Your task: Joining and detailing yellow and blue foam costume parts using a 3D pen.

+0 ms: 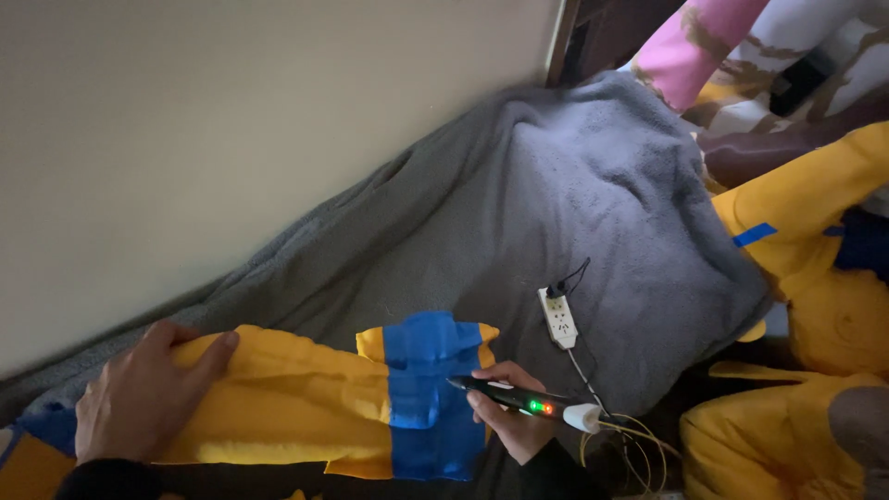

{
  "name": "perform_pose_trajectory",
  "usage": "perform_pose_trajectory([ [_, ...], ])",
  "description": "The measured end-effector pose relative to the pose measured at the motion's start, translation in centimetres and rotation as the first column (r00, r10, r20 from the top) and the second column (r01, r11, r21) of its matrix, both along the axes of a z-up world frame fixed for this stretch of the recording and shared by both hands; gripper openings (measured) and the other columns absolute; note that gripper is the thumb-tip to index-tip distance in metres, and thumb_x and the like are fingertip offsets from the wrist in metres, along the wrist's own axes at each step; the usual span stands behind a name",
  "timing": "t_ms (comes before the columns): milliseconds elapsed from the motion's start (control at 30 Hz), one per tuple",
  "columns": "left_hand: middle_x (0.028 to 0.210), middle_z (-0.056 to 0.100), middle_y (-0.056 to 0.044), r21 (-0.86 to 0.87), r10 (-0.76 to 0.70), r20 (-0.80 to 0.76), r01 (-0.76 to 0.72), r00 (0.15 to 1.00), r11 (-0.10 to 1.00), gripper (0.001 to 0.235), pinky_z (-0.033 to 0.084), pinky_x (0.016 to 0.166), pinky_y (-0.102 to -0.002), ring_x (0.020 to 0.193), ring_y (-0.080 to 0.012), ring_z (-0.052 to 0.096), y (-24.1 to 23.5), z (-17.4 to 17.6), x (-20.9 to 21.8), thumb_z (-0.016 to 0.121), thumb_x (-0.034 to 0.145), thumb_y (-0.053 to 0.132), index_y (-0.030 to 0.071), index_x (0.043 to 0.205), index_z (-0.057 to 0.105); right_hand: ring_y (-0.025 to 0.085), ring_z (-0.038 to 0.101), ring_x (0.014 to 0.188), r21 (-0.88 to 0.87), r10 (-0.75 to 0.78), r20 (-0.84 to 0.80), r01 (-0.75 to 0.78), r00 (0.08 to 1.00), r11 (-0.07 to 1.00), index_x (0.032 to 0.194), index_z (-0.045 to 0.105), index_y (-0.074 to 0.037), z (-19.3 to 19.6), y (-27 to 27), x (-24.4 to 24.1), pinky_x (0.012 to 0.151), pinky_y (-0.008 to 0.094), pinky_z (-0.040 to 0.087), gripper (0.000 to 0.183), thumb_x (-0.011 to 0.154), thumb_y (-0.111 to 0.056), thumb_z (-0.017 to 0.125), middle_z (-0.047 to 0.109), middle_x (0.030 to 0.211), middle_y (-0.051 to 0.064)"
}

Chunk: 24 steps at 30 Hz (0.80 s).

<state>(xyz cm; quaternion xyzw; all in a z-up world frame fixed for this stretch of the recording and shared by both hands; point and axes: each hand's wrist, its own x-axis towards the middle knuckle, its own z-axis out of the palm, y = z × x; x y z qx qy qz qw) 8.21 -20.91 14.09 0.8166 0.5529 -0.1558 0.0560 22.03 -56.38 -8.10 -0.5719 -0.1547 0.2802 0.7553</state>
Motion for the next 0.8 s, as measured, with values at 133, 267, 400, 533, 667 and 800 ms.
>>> perform_pose_trajectory([
  [133,0.12,0.078,-0.014,0.017,-0.026,0.018,0.025,1.0,1.0,0.079,0.054,0.103,-0.052,0.116,-0.036,0.072,-0.3,0.3,-0.3,0.061,0.081,0.078,0.019,0.134,0.069,0.012,0.069,0.065,0.065,0.025,0.027,-0.027,0.999,0.998,0.11,0.065,-0.004,-0.5,0.5,-0.2,0.054,0.028,0.058,0.026,0.09,-0.017,0.076,0.071,0.08,0.01],
  [267,0.121,0.077,-0.014,0.02,-0.031,0.034,0.03,0.999,0.999,0.078,0.054,0.104,-0.052,0.118,-0.037,0.07,-1.0,0.9,-0.3,0.06,0.082,0.078,0.021,0.134,0.069,0.011,0.066,0.063,0.059,0.037,0.005,-0.037,0.999,0.998,0.109,0.064,-0.004,-0.7,0.6,-0.4,0.053,0.027,0.055,0.024,0.091,-0.015,0.076,0.07,0.078,0.009],
  [400,0.123,0.075,-0.014,0.037,-0.055,0.047,0.053,0.997,0.998,0.077,0.054,0.103,-0.051,0.118,-0.0367,0.07,-0.8,0.1,-1.0,0.059,0.082,0.078,0.022,0.133,0.069,0.011,0.063,0.059,0.025,0.057,-0.038,-0.056,0.998,0.998,0.107,0.065,-0.003,-1.7,0.1,-0.5,0.05,0.028,0.051,0.022,0.09,-0.011,0.076,0.066,0.073,0.008],
  [533,0.127,0.074,-0.011,0.019,-0.025,0.038,0.025,0.999,1.0,0.077,0.057,0.1,-0.049,0.115,-0.0341,0.071,-1.7,-0.3,-2.1,0.061,0.08,0.077,0.021,0.132,0.068,0.012,0.064,0.057,-0.048,0.048,-0.049,-0.05,0.998,0.998,0.105,0.066,-0.002,-1.7,-1.4,-1.2,0.049,0.029,0.051,0.021,0.088,-0.008,0.076,0.067,0.07,0.01],
  [667,0.124,0.074,-0.009,0.087,-0.018,0.09,0.01,0.996,0.996,0.074,0.057,0.097,-0.048,0.112,-0.0331,0.071,-6.0,-0.9,-4.4,0.067,0.076,0.073,0.02,0.128,0.07,0.011,0.065,0.058,-0.033,0.088,0.006,-0.088,0.996,0.996,0.105,0.066,-0.002,-2.0,-4.4,-0.8,0.051,0.03,0.052,0.022,0.086,-0.005,0.077,0.069,0.071,0.01],
  [800,0.105,0.077,-0.008,0.391,-0.251,0.195,0.16,0.948,0.906,0.068,0.06,0.092,-0.039,0.097,-0.0242,0.075,-8.5,-4.6,-7.5,0.069,0.072,0.07,0.016,0.113,0.073,0.012,0.068,0.057,-0.189,0.135,0.042,-0.125,0.99,0.974,0.102,0.067,-0.003,-2.0,-7.3,0.2,0.052,0.032,0.055,0.022,0.083,-0.009,0.078,0.075,0.069,0.011],
])
